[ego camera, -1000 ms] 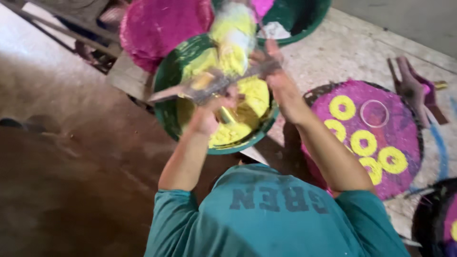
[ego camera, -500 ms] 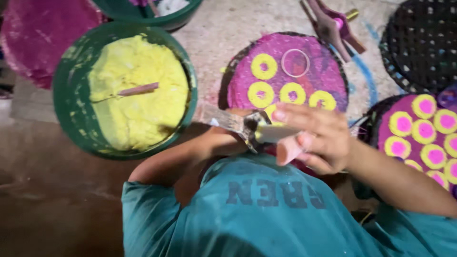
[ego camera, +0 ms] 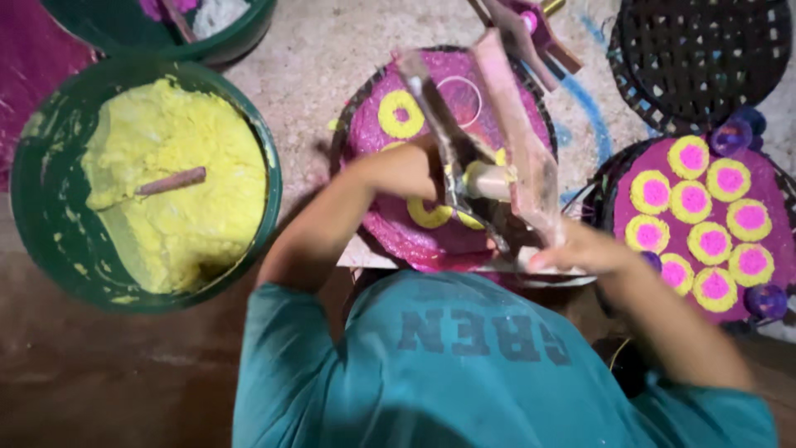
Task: The person scoops yellow dough from a green bowl using a wooden press tool, then presses it into a circular mold on a pink tray to form ring-shaped pieces. They repeat this process, arranging the yellow rings on the tray and occasionally adding pink dough centers to create two-toned decorative items.
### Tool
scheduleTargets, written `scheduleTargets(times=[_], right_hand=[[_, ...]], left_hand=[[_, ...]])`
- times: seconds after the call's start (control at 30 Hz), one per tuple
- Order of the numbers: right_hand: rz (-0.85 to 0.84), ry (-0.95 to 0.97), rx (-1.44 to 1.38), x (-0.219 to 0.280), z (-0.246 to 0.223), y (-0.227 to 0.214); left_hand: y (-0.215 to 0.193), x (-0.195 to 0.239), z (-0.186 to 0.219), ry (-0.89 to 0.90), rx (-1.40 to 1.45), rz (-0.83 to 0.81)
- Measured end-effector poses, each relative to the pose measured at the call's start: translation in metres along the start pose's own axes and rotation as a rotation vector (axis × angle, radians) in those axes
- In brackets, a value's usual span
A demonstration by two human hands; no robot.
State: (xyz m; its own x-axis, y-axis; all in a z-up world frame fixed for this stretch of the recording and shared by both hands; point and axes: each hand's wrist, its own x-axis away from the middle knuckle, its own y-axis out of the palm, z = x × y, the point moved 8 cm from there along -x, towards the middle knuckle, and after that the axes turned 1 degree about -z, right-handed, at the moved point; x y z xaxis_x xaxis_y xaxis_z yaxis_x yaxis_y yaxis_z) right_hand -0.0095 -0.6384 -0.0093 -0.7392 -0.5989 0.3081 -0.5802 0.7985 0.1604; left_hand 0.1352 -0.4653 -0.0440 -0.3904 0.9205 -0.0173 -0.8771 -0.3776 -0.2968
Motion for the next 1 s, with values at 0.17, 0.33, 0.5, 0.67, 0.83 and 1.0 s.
scheduleTargets(times=[0.17,0.33,0.5,0.67,0.83,1.0], right_hand=[[0.313,-0.081,-0.068,0.031,0.054,-0.011],[0.599,-0.220,-0.081,0.055,0.080,-0.028],[0.779,-0.152,-0.162,0.070,0.121,-0.044],[0.775,-0.289,-0.176,0.054,0.096,-0.033],[0.589,-0.359,-0.250,0.015,0.035,0.001],[0.593,-0.406,-0.272,0.003,0.006,0.017]], left_hand=[[-0.137,-0.015,-0.169,-0.490,-0.025,0.487],[-0.125,0.012,-0.253,-0.476,0.591,0.677],[-0.084,0.077,-0.239,-0.366,0.700,0.997],[0.039,0.157,-0.185,-0.165,0.722,1.305],[0.067,0.188,-0.102,-0.195,0.249,1.300],[0.002,0.134,-0.056,-0.217,-0.350,0.825]])
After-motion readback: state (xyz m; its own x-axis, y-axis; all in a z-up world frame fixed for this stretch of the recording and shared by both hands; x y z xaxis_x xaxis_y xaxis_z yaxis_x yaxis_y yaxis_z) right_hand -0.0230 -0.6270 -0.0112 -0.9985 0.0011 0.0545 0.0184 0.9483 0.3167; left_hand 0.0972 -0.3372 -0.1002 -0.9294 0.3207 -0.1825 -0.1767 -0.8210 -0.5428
